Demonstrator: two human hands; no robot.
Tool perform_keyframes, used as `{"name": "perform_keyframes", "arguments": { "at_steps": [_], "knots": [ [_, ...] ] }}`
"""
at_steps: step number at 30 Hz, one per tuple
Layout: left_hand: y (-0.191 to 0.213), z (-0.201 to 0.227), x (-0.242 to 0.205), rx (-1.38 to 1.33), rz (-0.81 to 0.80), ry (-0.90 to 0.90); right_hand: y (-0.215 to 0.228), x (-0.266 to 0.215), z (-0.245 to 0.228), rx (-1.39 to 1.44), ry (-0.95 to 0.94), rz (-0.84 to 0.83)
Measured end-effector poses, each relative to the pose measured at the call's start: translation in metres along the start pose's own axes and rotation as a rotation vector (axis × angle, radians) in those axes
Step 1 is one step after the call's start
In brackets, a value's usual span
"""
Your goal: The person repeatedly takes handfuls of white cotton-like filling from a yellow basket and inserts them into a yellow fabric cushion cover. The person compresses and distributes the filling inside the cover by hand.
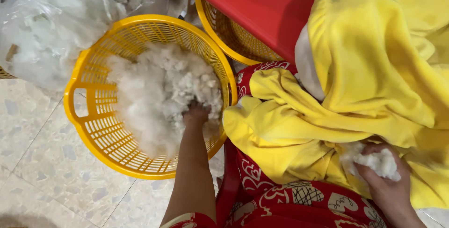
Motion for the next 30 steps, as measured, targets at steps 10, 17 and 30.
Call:
{"name": "perform_keyframes", "arguments": {
  "at_steps": [10,17,30],
  "knots": [
    [0.078,0.028,-0.092,-0.054,0.209,-0.066,-0.008,0.008,-0.006,0.07,-0.141,-0.115],
    [0.143,0.127,-0.239,-0.536,1.018,-0.758,-0.019,0.02,-0.011,0.632,0.029,-0.448],
    [0.089,0.312,-0.309,-1.094,0.388,-1.05,0.001,-0.042,-0.066,0.039,0.582,-0.152]
  ]
}}
Point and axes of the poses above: each hand's wrist, its own x-axis towards the middle knuckle, its own y-axis out of the back of the hand, z = x × y, the point moved 4 cm from there along x, towards the middle knuckle, and after that the axes turned 12 degrees about -y, right-handed, at the moved point
